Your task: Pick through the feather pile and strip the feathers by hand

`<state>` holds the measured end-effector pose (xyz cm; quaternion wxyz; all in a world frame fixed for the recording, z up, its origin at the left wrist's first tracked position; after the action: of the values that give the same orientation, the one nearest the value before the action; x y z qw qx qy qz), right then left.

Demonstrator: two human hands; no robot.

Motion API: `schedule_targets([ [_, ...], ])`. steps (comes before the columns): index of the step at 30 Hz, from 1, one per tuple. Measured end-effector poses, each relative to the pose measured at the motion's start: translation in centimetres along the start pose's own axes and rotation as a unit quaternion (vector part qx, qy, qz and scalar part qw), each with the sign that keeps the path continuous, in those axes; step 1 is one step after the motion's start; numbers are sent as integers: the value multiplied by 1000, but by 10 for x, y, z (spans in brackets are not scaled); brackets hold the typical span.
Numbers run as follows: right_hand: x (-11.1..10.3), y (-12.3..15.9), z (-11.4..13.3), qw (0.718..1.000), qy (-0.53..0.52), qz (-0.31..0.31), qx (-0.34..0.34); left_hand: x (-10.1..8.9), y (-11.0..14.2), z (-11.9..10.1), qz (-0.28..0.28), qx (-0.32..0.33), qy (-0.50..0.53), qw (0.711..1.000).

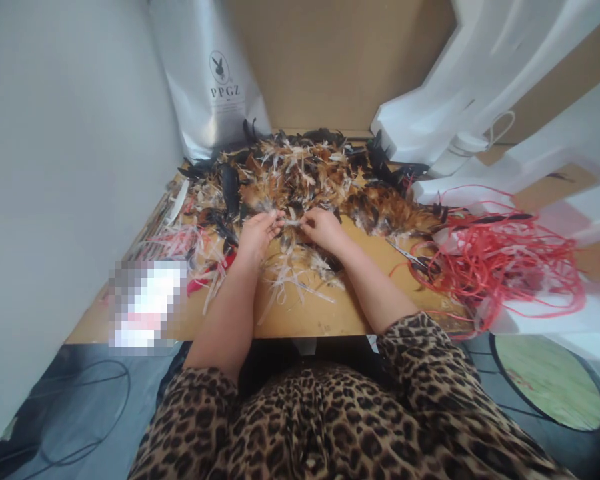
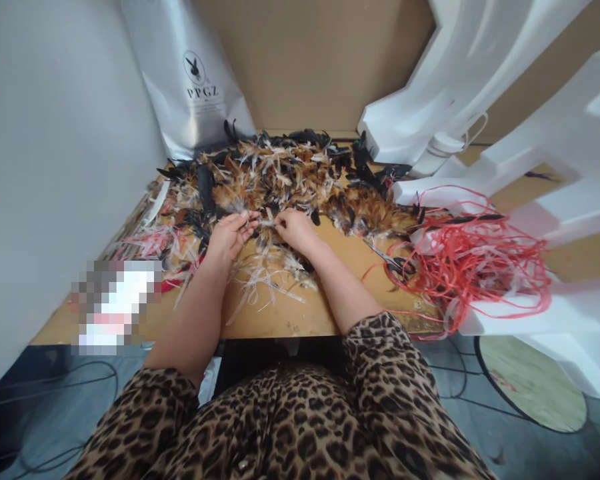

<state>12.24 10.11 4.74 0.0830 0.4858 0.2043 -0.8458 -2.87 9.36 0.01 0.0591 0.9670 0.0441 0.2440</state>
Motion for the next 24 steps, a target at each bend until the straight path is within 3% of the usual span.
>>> schedule_targets([
  [6,-18,7,9,996,-74,21,-42,15,9,7,62,-41,-61,995],
  [15,-28,11,0,975,-222,-8,26,23,13,11,85,-58,-73,992],
  [19,-17,9,-7,945,-320,4,66,24,12,12,80,-64,-32,994],
  [24,5,8,-6,882,-462,17,93,25,11,15,76,-76,26,994],
])
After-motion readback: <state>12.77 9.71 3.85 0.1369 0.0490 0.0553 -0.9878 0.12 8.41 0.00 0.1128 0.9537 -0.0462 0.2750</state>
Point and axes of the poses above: each hand's wrist, its own y-axis away from the middle knuckle, its own x-axis out of the palm, z = x × y, the point moved 8 cm from there along -y, towards the middle knuckle, and after that the axes turned 1 degree about x, right-handed, at the moved point
